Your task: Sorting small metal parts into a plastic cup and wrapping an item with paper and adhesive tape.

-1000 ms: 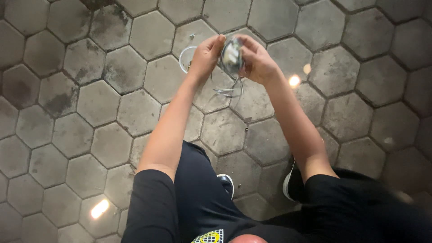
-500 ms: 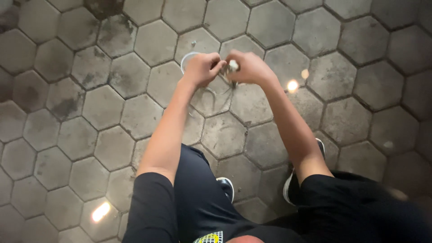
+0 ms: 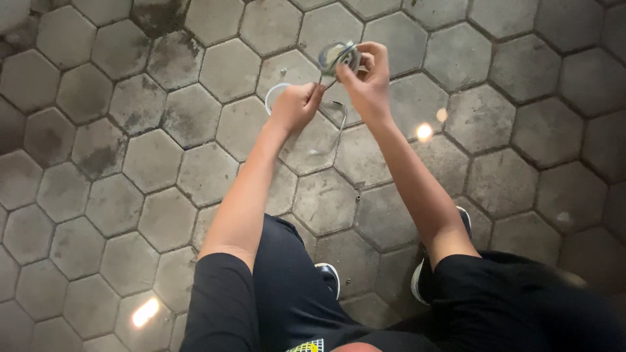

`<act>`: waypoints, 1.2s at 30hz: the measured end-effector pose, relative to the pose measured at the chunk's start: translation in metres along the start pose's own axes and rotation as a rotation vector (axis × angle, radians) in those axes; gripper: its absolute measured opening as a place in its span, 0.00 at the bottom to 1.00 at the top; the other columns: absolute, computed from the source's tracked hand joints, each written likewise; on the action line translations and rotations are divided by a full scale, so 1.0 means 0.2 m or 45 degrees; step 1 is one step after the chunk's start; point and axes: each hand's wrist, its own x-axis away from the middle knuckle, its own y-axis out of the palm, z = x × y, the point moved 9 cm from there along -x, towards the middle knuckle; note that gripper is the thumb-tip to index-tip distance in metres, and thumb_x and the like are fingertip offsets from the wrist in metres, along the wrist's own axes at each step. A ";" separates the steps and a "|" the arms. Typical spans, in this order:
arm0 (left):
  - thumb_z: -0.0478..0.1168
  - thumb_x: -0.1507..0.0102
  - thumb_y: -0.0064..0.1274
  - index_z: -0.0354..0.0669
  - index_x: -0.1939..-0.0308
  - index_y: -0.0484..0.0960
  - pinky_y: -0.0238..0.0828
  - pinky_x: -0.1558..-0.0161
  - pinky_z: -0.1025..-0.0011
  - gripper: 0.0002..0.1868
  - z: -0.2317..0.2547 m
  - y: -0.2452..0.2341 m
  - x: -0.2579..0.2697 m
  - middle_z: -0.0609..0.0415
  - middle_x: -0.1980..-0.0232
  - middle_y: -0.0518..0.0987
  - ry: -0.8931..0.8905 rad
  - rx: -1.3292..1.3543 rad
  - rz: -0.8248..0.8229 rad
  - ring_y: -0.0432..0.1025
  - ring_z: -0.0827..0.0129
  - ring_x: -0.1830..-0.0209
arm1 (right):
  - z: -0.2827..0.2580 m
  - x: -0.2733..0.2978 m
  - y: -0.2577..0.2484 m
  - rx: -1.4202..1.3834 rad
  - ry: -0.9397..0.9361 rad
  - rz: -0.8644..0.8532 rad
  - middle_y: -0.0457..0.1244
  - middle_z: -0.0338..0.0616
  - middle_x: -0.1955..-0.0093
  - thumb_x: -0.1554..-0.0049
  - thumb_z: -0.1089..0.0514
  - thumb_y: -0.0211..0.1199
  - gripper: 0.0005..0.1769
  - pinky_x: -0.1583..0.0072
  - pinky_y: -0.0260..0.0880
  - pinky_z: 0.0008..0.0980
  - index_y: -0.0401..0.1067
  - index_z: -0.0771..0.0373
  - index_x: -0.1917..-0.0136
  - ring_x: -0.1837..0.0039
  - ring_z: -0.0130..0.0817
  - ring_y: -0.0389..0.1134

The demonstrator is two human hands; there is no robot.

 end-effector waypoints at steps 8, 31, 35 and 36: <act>0.47 0.32 0.50 0.43 0.75 0.77 0.65 0.68 0.51 0.19 0.22 -0.20 0.02 0.48 0.76 0.77 0.353 -0.383 0.372 0.74 0.47 0.72 | 0.10 0.06 0.07 1.224 0.173 -0.546 0.62 0.39 0.63 0.47 0.57 0.72 0.20 0.59 0.62 0.34 0.73 0.58 0.42 0.62 0.31 0.63; 0.51 0.31 0.51 0.49 0.72 0.77 0.61 0.62 0.53 0.17 0.13 -0.15 0.04 0.55 0.72 0.79 0.303 -0.585 0.399 0.72 0.52 0.68 | 0.19 0.06 0.03 1.278 0.198 -0.497 0.61 0.39 0.66 0.48 0.56 0.67 0.19 0.60 0.60 0.32 0.74 0.57 0.43 0.62 0.25 0.59; 0.51 0.29 0.47 0.44 0.65 0.81 0.66 0.64 0.52 0.18 0.01 -0.15 0.02 0.48 0.69 0.80 0.100 -0.254 0.413 0.75 0.49 0.66 | 0.37 0.12 0.05 0.550 0.608 -0.725 0.60 0.34 0.63 0.44 0.60 0.59 0.18 0.58 0.61 0.28 0.73 0.58 0.40 0.60 0.23 0.60; 0.52 0.27 0.44 0.42 0.58 0.83 0.69 0.64 0.54 0.19 -0.04 -0.15 0.02 0.44 0.65 0.80 0.055 -0.013 0.438 0.75 0.46 0.63 | 0.37 0.12 0.07 0.262 0.660 -0.718 0.62 0.33 0.59 0.44 0.62 0.58 0.18 0.57 0.63 0.27 0.72 0.59 0.40 0.58 0.22 0.62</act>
